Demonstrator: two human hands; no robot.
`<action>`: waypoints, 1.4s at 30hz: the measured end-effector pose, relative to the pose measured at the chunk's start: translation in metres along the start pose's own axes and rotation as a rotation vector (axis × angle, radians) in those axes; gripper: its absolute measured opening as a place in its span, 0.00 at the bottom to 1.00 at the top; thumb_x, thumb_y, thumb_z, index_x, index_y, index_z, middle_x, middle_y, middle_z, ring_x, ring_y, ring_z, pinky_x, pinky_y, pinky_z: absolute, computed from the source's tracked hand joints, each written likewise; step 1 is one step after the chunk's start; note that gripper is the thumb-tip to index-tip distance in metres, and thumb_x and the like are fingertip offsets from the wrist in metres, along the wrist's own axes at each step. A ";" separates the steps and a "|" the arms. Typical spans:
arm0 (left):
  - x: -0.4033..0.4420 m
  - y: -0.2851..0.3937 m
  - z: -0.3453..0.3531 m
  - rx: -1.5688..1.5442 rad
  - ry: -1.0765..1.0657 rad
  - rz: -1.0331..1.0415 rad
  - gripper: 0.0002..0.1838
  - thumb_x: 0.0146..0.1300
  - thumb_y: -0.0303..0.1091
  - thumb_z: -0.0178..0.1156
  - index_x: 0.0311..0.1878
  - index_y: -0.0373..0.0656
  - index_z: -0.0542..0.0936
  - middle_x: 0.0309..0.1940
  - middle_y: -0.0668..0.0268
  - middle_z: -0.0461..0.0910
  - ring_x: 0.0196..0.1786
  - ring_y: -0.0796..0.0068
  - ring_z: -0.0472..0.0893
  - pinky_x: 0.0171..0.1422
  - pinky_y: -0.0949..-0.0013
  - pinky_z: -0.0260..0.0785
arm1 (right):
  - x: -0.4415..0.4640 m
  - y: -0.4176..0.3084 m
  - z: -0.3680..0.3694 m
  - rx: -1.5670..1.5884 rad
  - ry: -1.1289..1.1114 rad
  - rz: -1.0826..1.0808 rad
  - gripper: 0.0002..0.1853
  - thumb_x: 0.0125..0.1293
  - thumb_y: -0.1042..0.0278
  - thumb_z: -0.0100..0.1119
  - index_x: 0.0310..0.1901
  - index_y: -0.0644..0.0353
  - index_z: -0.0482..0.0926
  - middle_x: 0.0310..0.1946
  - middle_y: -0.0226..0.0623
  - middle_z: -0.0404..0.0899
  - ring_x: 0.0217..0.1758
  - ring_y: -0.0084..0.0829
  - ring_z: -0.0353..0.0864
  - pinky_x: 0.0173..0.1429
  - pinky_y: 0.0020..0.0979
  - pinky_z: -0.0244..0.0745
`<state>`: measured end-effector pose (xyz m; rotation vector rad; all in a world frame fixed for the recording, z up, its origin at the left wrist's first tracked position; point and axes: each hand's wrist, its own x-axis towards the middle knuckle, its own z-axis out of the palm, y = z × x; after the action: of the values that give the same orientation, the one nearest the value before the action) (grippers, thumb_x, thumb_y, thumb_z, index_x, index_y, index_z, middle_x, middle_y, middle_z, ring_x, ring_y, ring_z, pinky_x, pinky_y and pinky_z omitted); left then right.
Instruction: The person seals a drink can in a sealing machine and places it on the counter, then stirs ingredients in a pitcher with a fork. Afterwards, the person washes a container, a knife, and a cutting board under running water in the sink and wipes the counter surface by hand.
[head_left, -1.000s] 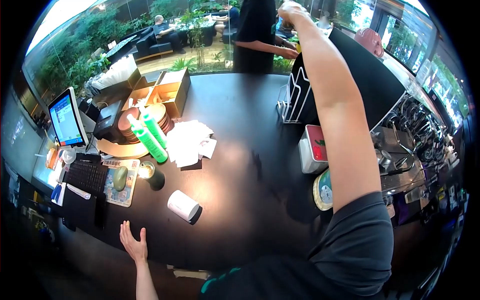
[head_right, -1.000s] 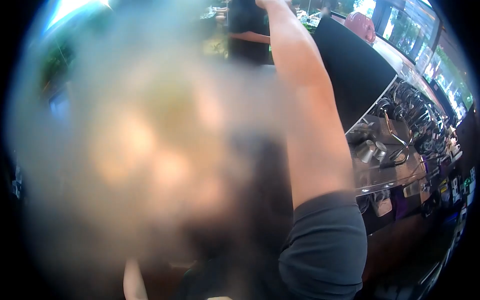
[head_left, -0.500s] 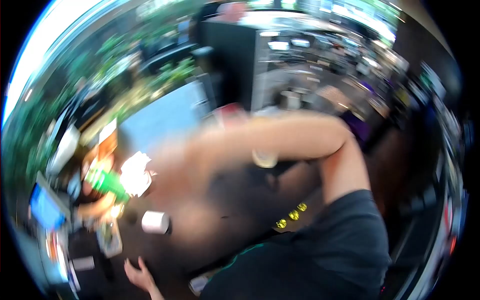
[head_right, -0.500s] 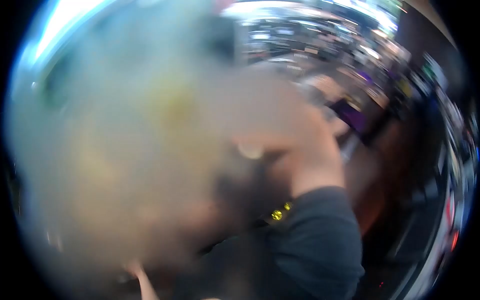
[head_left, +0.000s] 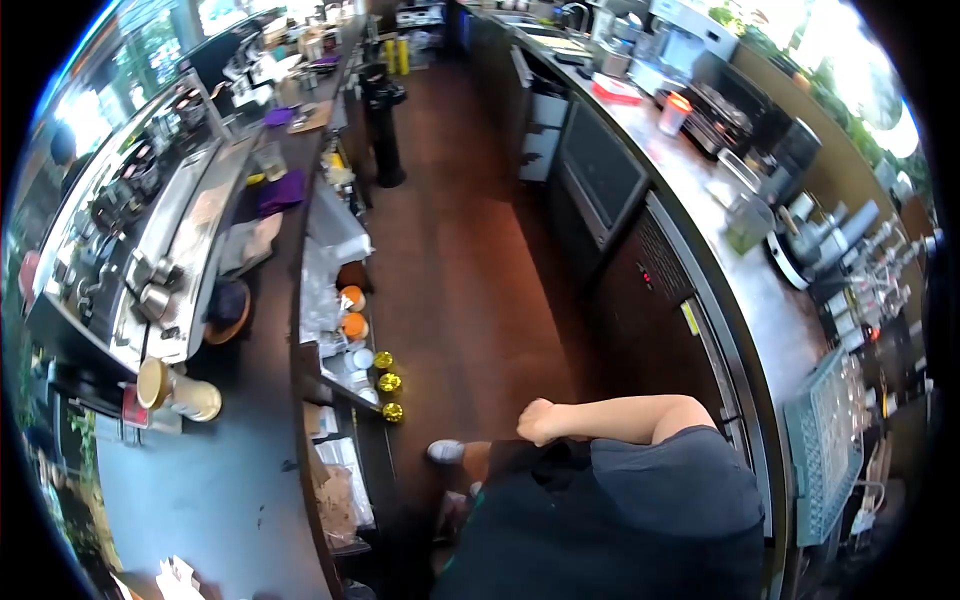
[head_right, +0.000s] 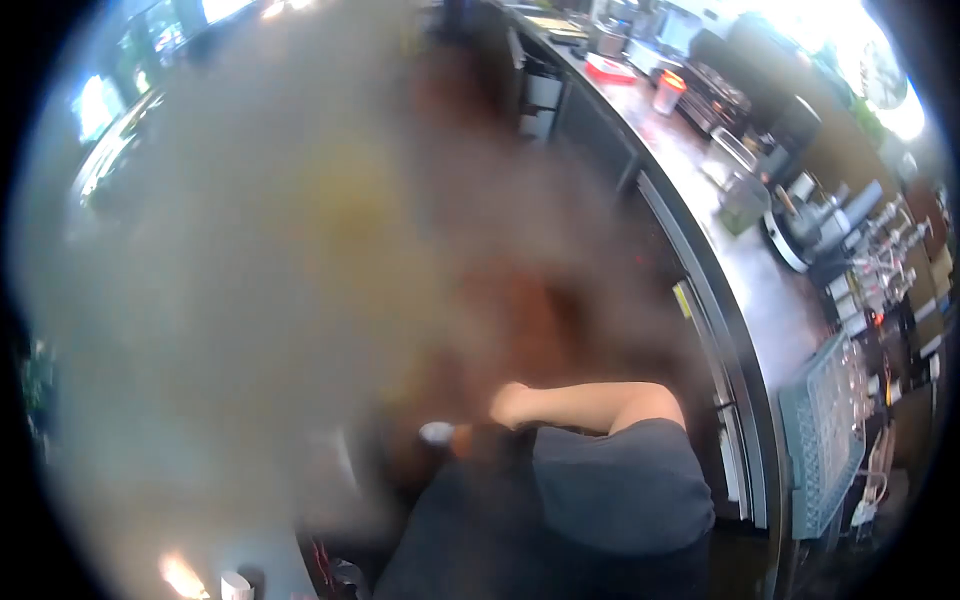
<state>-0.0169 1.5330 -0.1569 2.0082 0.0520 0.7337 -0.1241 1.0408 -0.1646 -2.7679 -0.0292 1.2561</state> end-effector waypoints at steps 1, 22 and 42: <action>-0.014 0.031 0.022 -0.133 -0.134 -0.069 0.18 0.65 0.38 0.61 0.46 0.30 0.78 0.40 0.56 0.79 0.40 0.58 0.80 0.48 0.59 0.75 | 0.000 0.022 0.040 0.156 -0.142 -0.011 0.14 0.56 0.58 0.63 0.39 0.58 0.85 0.38 0.42 0.85 0.48 0.41 0.84 0.48 0.41 0.79; -0.309 0.441 0.402 -0.014 -2.012 0.312 0.26 0.63 0.32 0.65 0.64 0.40 0.73 0.48 0.57 0.83 0.49 0.72 0.82 0.56 0.68 0.74 | -0.345 0.299 0.233 0.849 1.565 1.113 0.13 0.65 0.64 0.61 0.48 0.58 0.81 0.29 0.41 0.83 0.31 0.35 0.83 0.37 0.33 0.78; -0.680 0.918 0.812 -0.631 -2.402 0.280 0.39 0.51 0.47 0.75 0.59 0.30 0.72 0.24 0.66 0.76 0.24 0.82 0.75 0.29 0.77 0.70 | -0.409 0.496 0.195 1.160 2.356 1.784 0.35 0.70 0.40 0.49 0.67 0.62 0.67 0.61 0.43 0.73 0.63 0.30 0.70 0.56 0.30 0.71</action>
<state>-0.3877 0.1871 -0.0307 1.0991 -1.5415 -1.5632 -0.5522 0.5399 -0.0358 -0.8180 2.0605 -1.9129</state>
